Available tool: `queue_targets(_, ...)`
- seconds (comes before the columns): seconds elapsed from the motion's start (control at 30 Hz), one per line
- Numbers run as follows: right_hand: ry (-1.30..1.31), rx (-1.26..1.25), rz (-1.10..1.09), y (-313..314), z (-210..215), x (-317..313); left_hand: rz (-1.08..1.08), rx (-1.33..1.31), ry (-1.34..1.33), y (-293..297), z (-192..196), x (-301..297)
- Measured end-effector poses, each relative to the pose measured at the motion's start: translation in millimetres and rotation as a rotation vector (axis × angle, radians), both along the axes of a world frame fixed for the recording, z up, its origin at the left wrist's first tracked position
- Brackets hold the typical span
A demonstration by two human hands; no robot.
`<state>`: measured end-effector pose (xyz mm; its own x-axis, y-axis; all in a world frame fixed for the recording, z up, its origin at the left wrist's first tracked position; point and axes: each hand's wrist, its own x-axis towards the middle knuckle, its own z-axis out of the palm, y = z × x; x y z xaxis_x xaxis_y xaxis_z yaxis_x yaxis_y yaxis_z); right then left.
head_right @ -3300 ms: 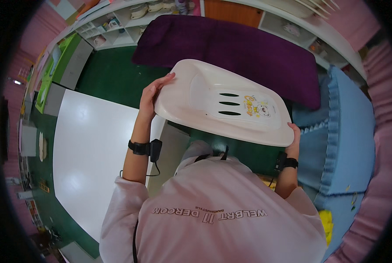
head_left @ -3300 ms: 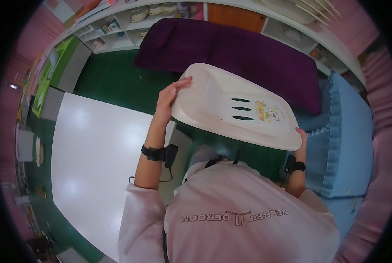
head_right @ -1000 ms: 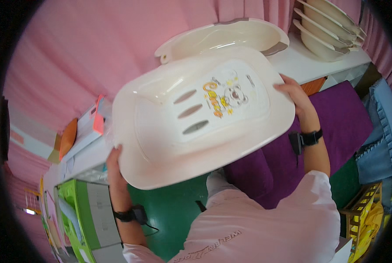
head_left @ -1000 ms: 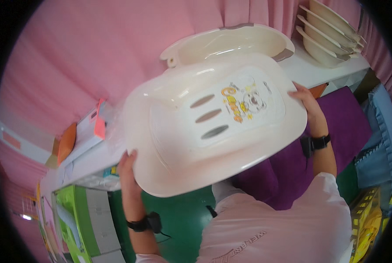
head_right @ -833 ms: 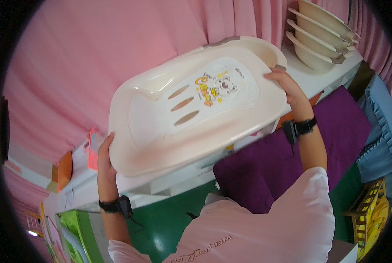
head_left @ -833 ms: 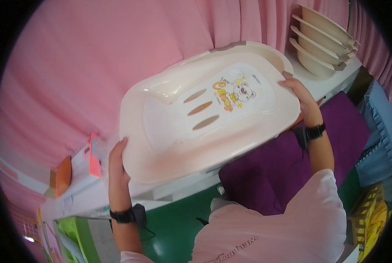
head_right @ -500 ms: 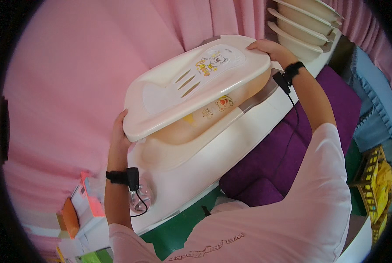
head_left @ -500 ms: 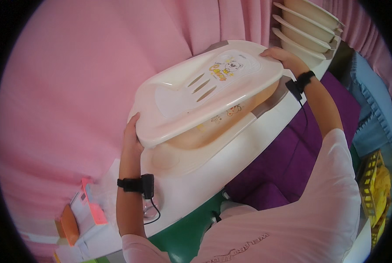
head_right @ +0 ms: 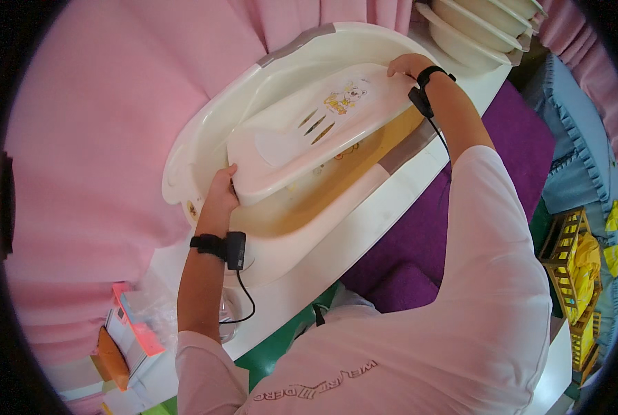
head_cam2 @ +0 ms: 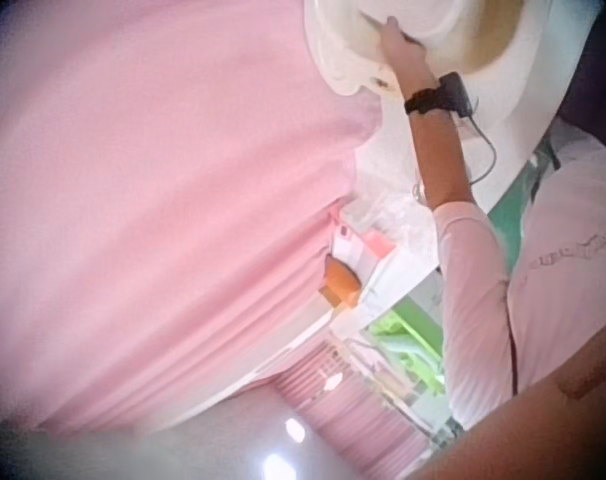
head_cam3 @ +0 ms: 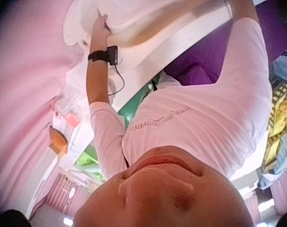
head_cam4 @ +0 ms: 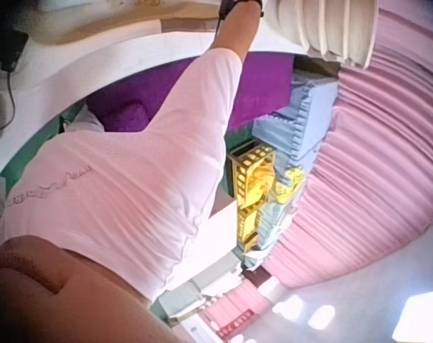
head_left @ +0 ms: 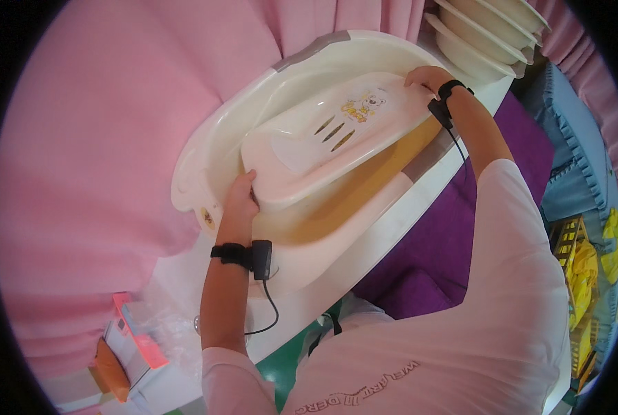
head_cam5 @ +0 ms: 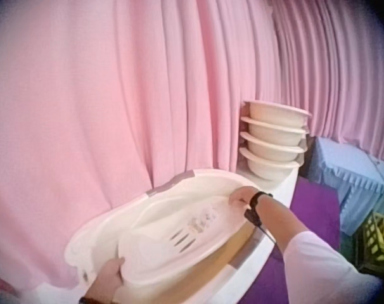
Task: The person moves a baby bathtub, a metal plate, plastic pipes, a bathtub insert, and a pink plastic seat across a large childcare training room.
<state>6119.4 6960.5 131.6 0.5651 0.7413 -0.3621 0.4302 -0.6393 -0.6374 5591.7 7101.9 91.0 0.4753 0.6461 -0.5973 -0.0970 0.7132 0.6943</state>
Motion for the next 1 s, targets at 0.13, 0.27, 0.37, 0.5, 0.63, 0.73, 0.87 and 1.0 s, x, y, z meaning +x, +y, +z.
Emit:
queue_targets(0.13,-0.171,-0.29,-0.15,20,-23,-11,-0.075,0.029,-0.027,7,-24,-8)
queue_targets(0.27,-0.104,-0.177,-0.088,25,-41,-13,-0.168,0.039,0.249,11,-38,-7)
queue_targets(0.37,-0.08,-0.398,-0.103,29,-40,-12,-0.351,-0.056,0.462,8,-25,2)
queue_targets(0.5,-0.103,-0.375,-0.082,38,-32,-44,-0.478,-0.236,0.479,5,-17,9)
queue_targets(0.63,-0.132,-0.415,-0.025,46,-35,-38,-0.573,-0.258,0.469,-3,-19,20)
queue_targets(0.73,-0.199,-0.342,0.039,57,-49,-49,-0.526,-0.137,0.573,-5,-26,16)
queue_targets(0.87,-0.669,-0.319,0.748,41,-85,14,-0.683,-0.223,0.545,-14,-5,46)
queue_targets(1.0,-0.458,-0.377,0.54,57,-40,-59,-0.585,-0.058,0.47,-18,22,11)
